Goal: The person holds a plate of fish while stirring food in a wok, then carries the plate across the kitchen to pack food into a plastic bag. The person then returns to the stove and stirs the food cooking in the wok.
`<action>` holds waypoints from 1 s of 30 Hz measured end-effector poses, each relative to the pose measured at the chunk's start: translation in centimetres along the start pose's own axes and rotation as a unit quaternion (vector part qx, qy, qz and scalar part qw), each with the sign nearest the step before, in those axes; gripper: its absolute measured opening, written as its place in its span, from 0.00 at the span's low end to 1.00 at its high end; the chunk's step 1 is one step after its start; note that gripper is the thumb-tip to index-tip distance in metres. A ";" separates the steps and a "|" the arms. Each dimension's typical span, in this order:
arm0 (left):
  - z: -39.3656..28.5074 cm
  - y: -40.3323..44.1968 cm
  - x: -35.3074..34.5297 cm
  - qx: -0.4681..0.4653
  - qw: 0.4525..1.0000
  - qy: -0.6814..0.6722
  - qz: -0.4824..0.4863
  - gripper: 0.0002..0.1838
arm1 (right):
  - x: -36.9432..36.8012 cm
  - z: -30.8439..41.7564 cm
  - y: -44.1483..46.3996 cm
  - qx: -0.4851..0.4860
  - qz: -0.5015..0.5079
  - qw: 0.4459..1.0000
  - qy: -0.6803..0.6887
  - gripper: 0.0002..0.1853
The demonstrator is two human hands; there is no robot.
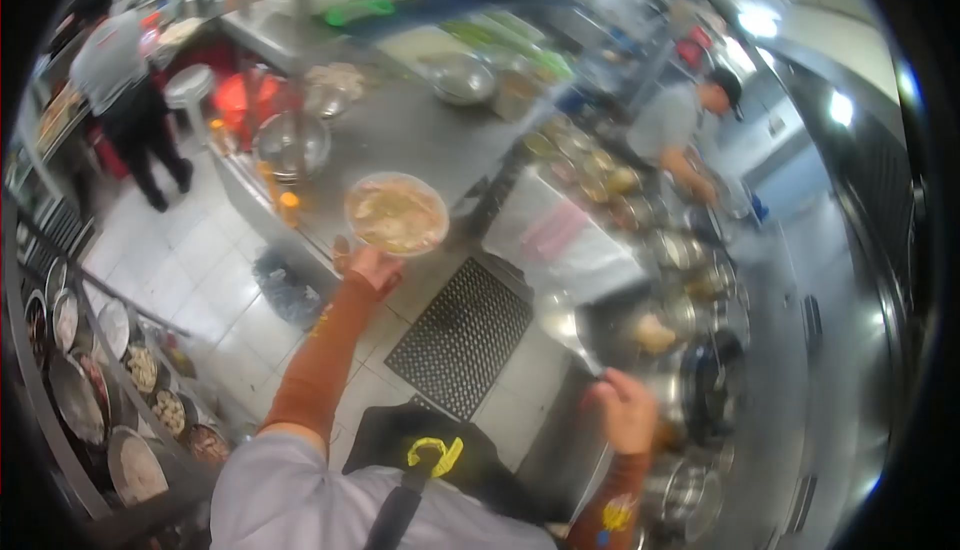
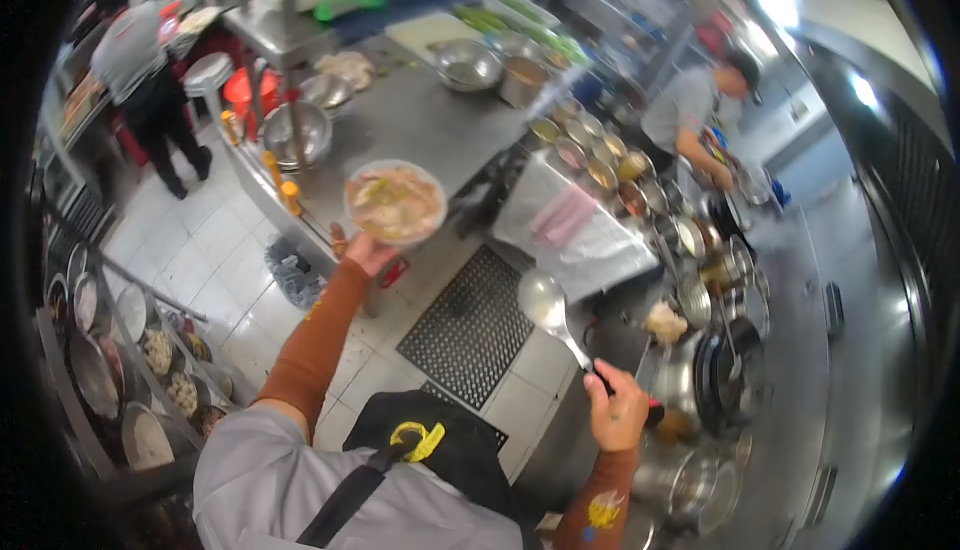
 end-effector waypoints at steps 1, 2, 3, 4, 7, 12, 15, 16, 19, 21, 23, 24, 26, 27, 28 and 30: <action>0.2 1.5 0.8 0.019 0.999 -0.032 -0.006 0.23 | 0.2 0.1 0.8 0.027 0.001 1.000 -0.005 0.14; 0.4 2.8 1.7 0.033 0.998 -0.050 -0.013 0.23 | 0.6 0.7 1.5 0.032 0.000 0.999 -0.021 0.14; -0.2 1.0 0.4 0.020 0.998 -0.051 -0.035 0.23 | 1.1 1.2 2.1 0.037 -0.001 0.999 -0.038 0.13; -1.0 -1.2 -1.2 0.006 0.997 -0.050 -0.057 0.23 | 1.6 1.0 2.3 0.049 0.000 0.998 -0.045 0.13; -0.6 -1.1 -1.8 -0.033 0.998 -0.017 -0.043 0.23 | 2.3 1.5 3.9 0.077 0.011 0.995 -0.064 0.12; -2.1 -16.9 -12.1 -0.158 0.938 0.291 0.106 0.28 | 3.4 2.5 4.9 0.082 0.061 0.993 -0.064 0.11; -4.9 -26.8 -20.7 -0.372 0.708 0.492 0.344 0.33 | 3.0 2.9 4.8 0.091 0.070 0.992 -0.058 0.10; -4.5 -27.4 -21.6 -0.402 0.649 0.546 0.345 0.33 | 2.9 3.0 4.7 0.097 0.070 0.991 -0.057 0.10; -3.8 -27.8 -23.0 -0.425 0.497 0.668 0.356 0.35 | 2.8 3.4 4.1 0.104 0.072 0.990 -0.053 0.10; -2.7 -27.2 -23.3 -0.365 0.463 0.714 0.378 0.36 | 2.7 3.0 3.7 0.092 0.074 0.992 -0.042 0.10; -3.1 -26.9 -23.4 -0.319 0.583 0.630 0.401 0.31 | 2.2 2.1 3.8 0.072 0.078 0.994 -0.022 0.10; -4.1 -26.9 -23.8 -0.226 0.666 0.576 0.416 0.30 | 2.0 1.4 3.8 0.064 0.081 0.994 -0.020 0.10; -5.7 -27.9 -25.3 -0.021 0.803 0.416 0.427 0.26 | 1.5 0.0 3.6 0.047 0.089 0.995 -0.017 0.10; -7.5 -29.3 -26.5 0.034 0.798 0.383 0.463 0.25 | 1.3 -0.7 3.4 0.040 0.086 0.995 -0.018 0.10; -8.9 -30.3 -27.2 0.084 0.793 0.350 0.492 0.24 | 0.8 -1.4 3.3 0.040 0.083 0.996 -0.014 0.10; -9.7 -32.0 -28.9 0.118 0.714 0.234 0.649 0.20 | -0.3 -2.7 2.9 0.033 0.082 0.996 -0.012 0.10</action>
Point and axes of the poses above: each hand's wrist, its own y-axis towards the middle knuckle, its own x-axis out of the back of the hand, z = x × y, the point moved 3 cm from there along y, towards the middle knuckle, and after that the axes turned 9 degrees about -z, right-handed, at the moved point
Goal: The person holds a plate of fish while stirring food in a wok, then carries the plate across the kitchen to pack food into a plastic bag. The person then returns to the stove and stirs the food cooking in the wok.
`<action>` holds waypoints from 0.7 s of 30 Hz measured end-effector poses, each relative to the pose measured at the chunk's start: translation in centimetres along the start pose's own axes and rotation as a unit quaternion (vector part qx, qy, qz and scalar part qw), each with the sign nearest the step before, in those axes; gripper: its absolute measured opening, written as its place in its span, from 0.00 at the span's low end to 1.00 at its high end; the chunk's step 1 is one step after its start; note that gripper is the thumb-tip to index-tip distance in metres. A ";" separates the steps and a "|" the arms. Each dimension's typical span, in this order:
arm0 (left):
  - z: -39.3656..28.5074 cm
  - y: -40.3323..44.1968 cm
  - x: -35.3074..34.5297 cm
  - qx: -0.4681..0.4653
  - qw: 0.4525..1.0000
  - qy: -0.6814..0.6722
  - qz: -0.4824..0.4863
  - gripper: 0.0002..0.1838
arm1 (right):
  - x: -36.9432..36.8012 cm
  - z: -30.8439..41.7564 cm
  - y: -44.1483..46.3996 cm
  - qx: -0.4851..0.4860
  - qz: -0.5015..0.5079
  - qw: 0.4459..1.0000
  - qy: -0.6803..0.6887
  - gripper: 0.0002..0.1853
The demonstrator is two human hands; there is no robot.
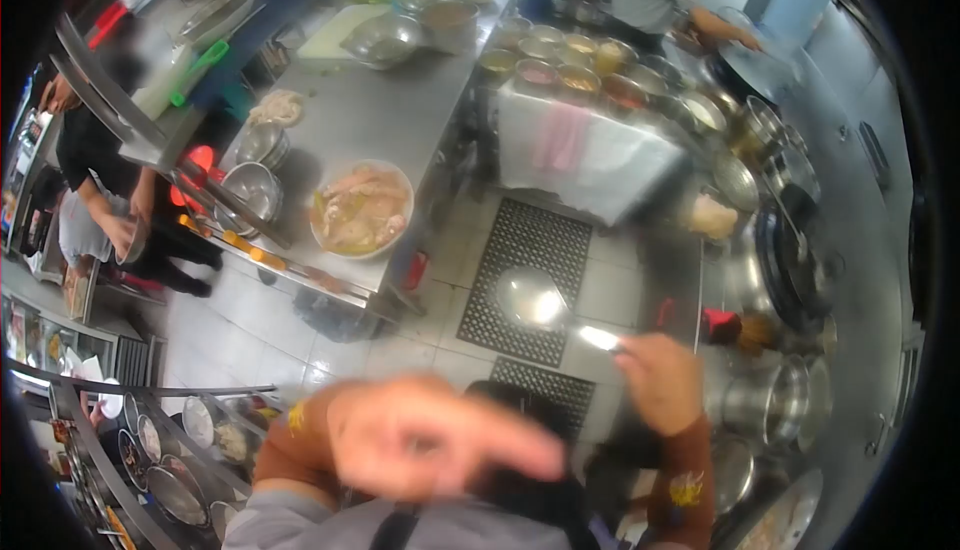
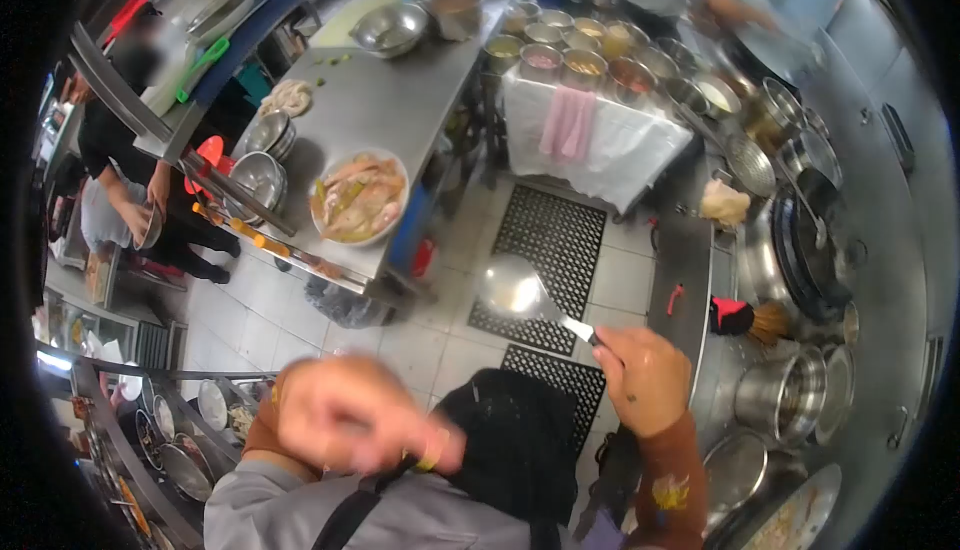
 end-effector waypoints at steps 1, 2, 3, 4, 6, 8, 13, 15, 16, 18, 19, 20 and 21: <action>-0.8 0.2 -0.8 -0.028 0.994 -0.043 0.095 0.19 | -0.4 -0.6 -0.4 -0.008 0.003 1.000 -0.002 0.10; 0.0 0.3 -1.5 -0.155 0.974 -0.080 0.144 0.18 | -0.9 -1.2 -0.6 -0.016 0.006 1.000 -0.004 0.10; -1.9 2.0 -1.9 -0.207 0.967 -0.060 0.137 0.09 | -1.4 -1.7 -0.3 -0.029 -0.006 1.000 0.001 0.10; -1.3 2.6 -1.5 -0.228 0.957 -0.057 0.171 0.14 | -1.9 -2.1 -0.2 -0.043 -0.011 0.999 0.008 0.10; 0.4 1.7 0.1 -0.223 0.957 -0.066 0.172 0.18 | -2.6 -2.6 -1.0 -0.064 -0.012 0.998 0.007 0.11; 3.0 0.4 3.0 -0.106 0.994 -0.012 0.020 0.17 | -2.6 -3.9 -1.7 -0.061 -0.022 0.998 -0.007 0.11; 20.1 -5.9 10.7 0.188 0.694 0.635 -0.281 0.30 | -0.1 -3.4 -3.3 -0.103 -0.027 0.994 -0.010 0.12; 27.6 -10.7 10.8 0.285 0.712 0.608 -0.207 0.29 | 0.7 -4.0 -4.0 -0.094 -0.048 0.994 0.007 0.12; 32.1 -14.2 10.5 0.260 0.762 0.540 -0.246 0.29 | 1.0 -4.0 -5.1 -0.101 -0.054 0.993 0.015 0.12; 36.1 -18.2 9.2 0.307 0.753 0.530 -0.241 0.29 | 1.8 -3.9 -6.6 -0.118 -0.058 0.991 0.029 0.12; 36.6 -18.5 9.1 0.331 0.743 0.537 -0.224 0.29 | 2.2 -4.0 -7.0 -0.119 -0.069 0.990 0.029 0.12; 37.3 -18.7 9.3 0.354 0.732 0.544 -0.207 0.29 | 2.5 -4.3 -7.3 -0.120 -0.081 0.989 0.029 0.13; 37.9 -18.6 10.0 0.377 0.721 0.550 -0.190 0.29 | 2.6 -4.7 -7.3 -0.120 -0.092 0.988 0.029 0.13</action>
Point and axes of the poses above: each hand's wrist, its own y-axis towards the middle knuckle, its own x-axis out of the back of the hand, z = x × y, the point moved 3 cm from there along y, towards the middle knuckle, and after that the axes turned 9 degrees about -z, right-handed, at the moved point
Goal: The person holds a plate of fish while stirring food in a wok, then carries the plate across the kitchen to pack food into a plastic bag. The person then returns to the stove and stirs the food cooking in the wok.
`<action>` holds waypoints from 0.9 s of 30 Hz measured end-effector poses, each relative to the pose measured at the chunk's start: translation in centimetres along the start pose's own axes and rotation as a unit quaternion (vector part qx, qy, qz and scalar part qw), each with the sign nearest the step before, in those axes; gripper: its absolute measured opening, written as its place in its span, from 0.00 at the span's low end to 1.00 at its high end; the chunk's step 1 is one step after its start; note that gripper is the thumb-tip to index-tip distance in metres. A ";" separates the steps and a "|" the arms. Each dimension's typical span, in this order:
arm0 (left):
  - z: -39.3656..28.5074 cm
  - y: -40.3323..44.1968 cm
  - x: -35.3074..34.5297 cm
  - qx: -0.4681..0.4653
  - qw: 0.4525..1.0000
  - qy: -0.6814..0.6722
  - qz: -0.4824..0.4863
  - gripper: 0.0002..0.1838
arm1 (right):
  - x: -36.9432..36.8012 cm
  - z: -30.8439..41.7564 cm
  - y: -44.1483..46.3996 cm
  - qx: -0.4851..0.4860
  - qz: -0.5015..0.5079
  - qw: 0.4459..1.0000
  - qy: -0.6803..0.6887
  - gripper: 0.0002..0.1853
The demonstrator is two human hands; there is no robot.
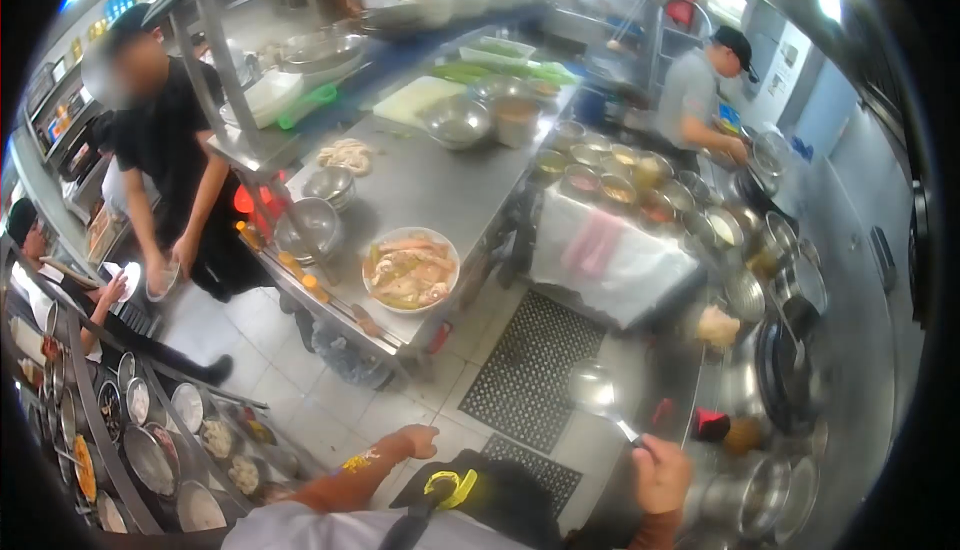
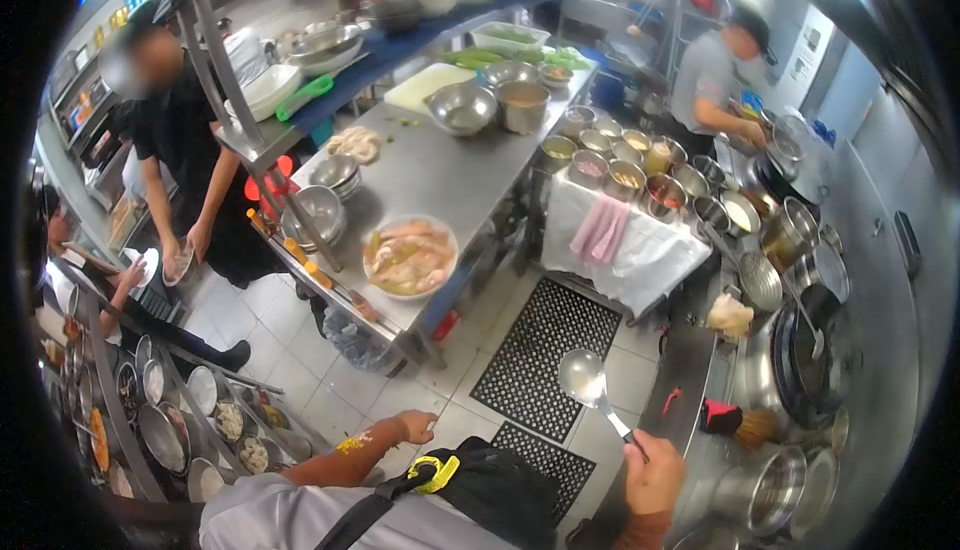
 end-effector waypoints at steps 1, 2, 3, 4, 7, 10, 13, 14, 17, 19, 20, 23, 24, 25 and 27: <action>1.1 1.3 -0.8 0.001 0.999 -0.027 0.031 0.28 | 0.4 -0.1 -0.4 0.005 0.006 1.000 -0.014 0.13; 1.9 2.0 -1.7 0.023 0.999 -0.048 -0.002 0.28 | 0.6 -0.4 -0.4 0.009 0.012 0.999 -0.028 0.13; 2.7 2.2 -4.0 0.034 0.997 -0.067 -0.020 0.28 | 1.9 -0.9 -1.6 -0.002 0.017 0.999 -0.051 0.13; 4.7 2.7 -5.8 0.039 0.996 -0.080 0.009 0.29 | 2.8 -0.9 -2.6 -0.009 0.010 0.999 -0.038 0.13; 5.4 4.5 -7.2 0.165 0.977 -0.113 0.068 0.30 | 6.2 -1.8 -1.9 -0.033 0.025 0.997 -0.058 0.11; 5.6 3.8 -9.6 0.297 0.924 -0.229 0.076 0.27 | 11.1 -2.5 -2.7 -0.031 0.023 0.996 -0.080 0.11; 7.8 3.6 -11.2 0.305 0.927 -0.186 0.116 0.27 | 15.7 0.9 -2.9 -0.016 0.015 0.995 -0.095 0.11; 7.8 3.5 -12.1 0.298 0.930 -0.163 0.139 0.27 | 17.5 1.4 -3.2 -0.001 0.009 0.995 -0.103 0.11; 6.1 3.3 -13.5 0.283 0.935 -0.139 0.160 0.28 | 21.7 2.5 -4.9 0.022 -0.001 0.991 -0.129 0.11; 4.3 2.8 -14.8 0.280 0.937 -0.151 0.146 0.28 | 24.3 2.8 -6.6 0.034 -0.006 0.991 -0.131 0.11; 3.3 2.6 -15.4 0.281 0.937 -0.161 0.135 0.28 | 25.5 2.5 -7.8 0.029 -0.004 0.990 -0.135 0.11; -0.5 1.3 -17.9 0.267 0.941 -0.178 0.111 0.28 | 29.3 0.9 -11.9 0.014 -0.002 0.990 -0.139 0.11; -1.9 0.6 -18.7 0.262 0.942 -0.179 0.106 0.29 | 30.5 0.2 -13.3 0.007 -0.004 0.991 -0.134 0.11; -3.8 0.2 -19.1 0.254 0.946 -0.163 0.113 0.29 | 31.6 -0.6 -14.8 0.000 -0.005 0.992 -0.129 0.11; -8.2 -0.8 -19.5 0.213 0.960 -0.132 0.123 0.28 | 34.0 -1.5 -17.5 0.006 -0.006 0.988 -0.151 0.12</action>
Point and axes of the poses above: each hand's wrist, its own y-axis towards the middle knuckle, its own x-axis out of the back of the hand, z = x × y, the point moved 3 cm from there along y, towards the middle knuckle, and after that the axes turned 9 degrees about -z, right-handed, at the moved point
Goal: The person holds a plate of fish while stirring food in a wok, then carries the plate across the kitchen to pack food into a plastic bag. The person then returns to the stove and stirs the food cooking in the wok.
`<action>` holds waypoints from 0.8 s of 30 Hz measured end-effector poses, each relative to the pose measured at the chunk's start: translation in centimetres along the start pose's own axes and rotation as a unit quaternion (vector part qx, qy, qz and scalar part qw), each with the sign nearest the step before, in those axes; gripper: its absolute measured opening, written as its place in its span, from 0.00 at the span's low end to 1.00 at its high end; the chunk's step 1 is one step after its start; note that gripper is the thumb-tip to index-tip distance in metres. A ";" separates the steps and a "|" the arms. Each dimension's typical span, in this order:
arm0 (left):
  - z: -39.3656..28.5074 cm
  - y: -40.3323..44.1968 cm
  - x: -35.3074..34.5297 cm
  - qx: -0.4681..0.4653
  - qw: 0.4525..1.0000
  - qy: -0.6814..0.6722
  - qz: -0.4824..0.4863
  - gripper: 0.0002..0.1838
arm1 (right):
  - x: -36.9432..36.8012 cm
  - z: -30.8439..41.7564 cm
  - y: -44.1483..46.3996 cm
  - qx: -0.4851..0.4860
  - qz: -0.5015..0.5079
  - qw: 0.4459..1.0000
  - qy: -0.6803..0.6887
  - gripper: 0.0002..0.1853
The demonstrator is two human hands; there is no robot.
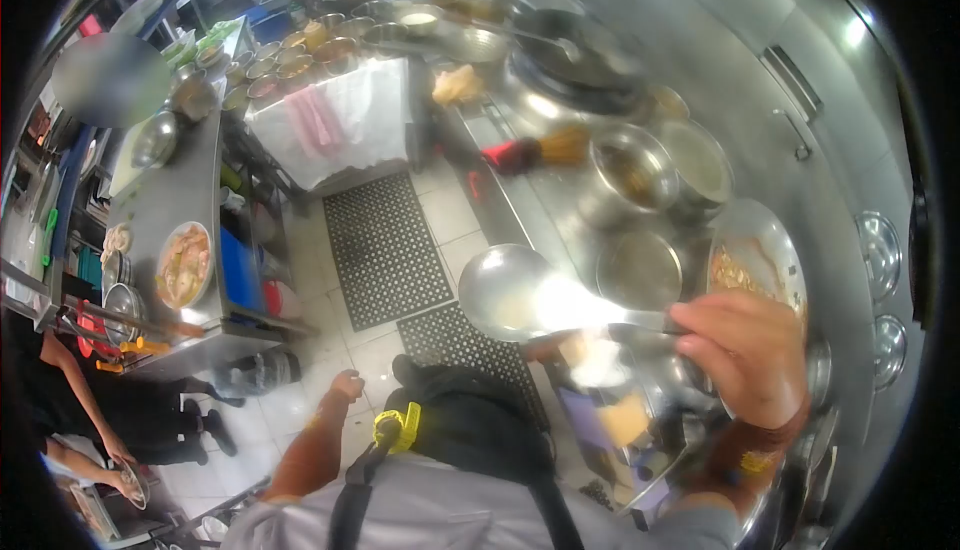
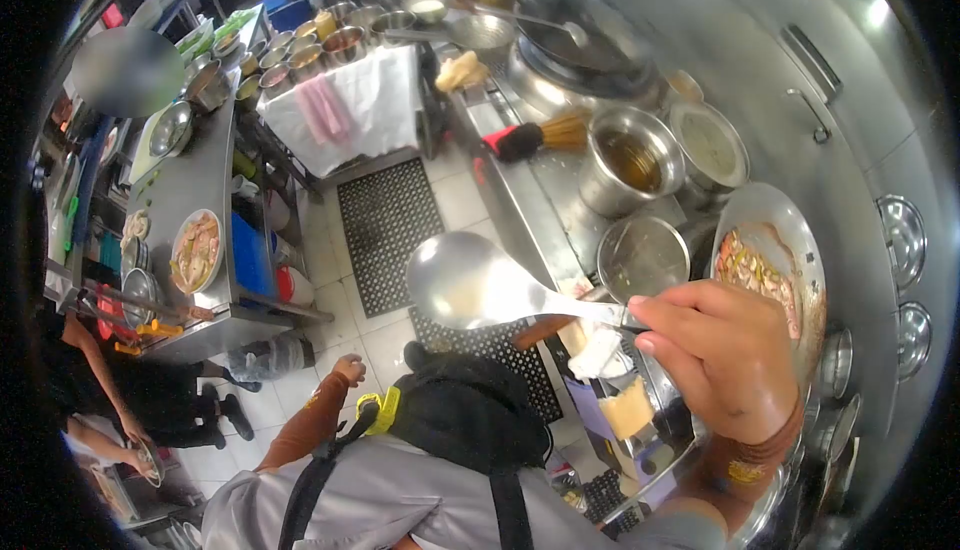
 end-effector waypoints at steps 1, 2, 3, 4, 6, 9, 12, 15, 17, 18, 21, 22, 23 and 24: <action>-0.8 -1.2 -1.1 -0.017 1.000 0.020 0.003 0.28 | 1.1 -0.8 -1.2 0.003 0.000 1.000 -0.010 0.12; -1.4 -1.2 -2.7 -0.150 0.983 0.089 -0.063 0.28 | 2.2 -1.5 -2.5 -0.009 0.005 1.000 -0.018 0.13; -2.4 -1.8 -4.2 -0.282 0.939 0.155 -0.124 0.27 | 3.3 -2.3 -3.6 -0.021 0.010 0.999 -0.026 0.13; -3.9 -2.8 -5.2 -0.278 0.952 0.092 -0.089 0.25 | 4.1 -3.2 -4.7 -0.034 0.015 0.999 -0.034 0.13; -10.5 -6.8 -6.0 -0.300 0.953 0.013 -0.049 0.22 | 5.1 -4.9 -6.3 -0.045 0.000 0.998 -0.043 0.13; -22.5 -18.5 -5.2 -0.383 0.922 -0.060 -0.009 0.22 | 6.2 -6.9 -8.4 -0.082 -0.004 0.995 -0.049 0.13; -30.3 -22.8 -5.6 -0.500 0.865 -0.042 0.000 0.22 | 6.0 -10.3 -10.9 -0.128 -0.015 0.990 -0.049 0.12; -34.8 -24.2 -6.2 -0.572 0.820 -0.025 0.008 0.22 | 4.1 -13.0 -13.2 -0.121 -0.050 0.987 -0.089 0.12; -36.5 -23.3 -6.9 -0.560 0.827 -0.019 0.049 0.21 | 2.3 -14.6 -14.6 -0.172 -0.050 0.974 -0.137 0.10; -36.6 -20.9 -8.6 -0.563 0.824 0.012 0.055 0.22 | 1.8 -15.8 -15.1 -0.197 -0.051 0.967 -0.156 0.10; -36.1 -13.8 -11.6 -0.515 0.836 0.177 0.071 0.22 | -0.5 -19.1 -17.7 -0.272 -0.073 0.943 -0.179 0.10; -34.7 -10.8 -12.9 -0.505 0.834 0.211 0.064 0.22 | -1.3 -19.5 -18.5 -0.294 -0.082 0.935 -0.179 0.10; -32.7 -7.2 -14.6 -0.495 0.832 0.246 0.056 0.22 | -1.9 -19.5 -19.3 -0.312 -0.087 0.927 -0.190 0.10; -30.4 -3.5 -15.8 -0.483 0.828 0.281 0.044 0.22 | -2.6 -19.4 -19.9 -0.328 -0.094 0.919 -0.197 0.10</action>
Point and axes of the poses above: each hand's wrist, its own y-axis towards the middle knuckle, its own x-axis out of the back of the hand, z = x × y, the point moved 3 cm from there along y, towards the middle knuckle, and after that the axes turned 9 degrees about -z, right-handed, at the moved point
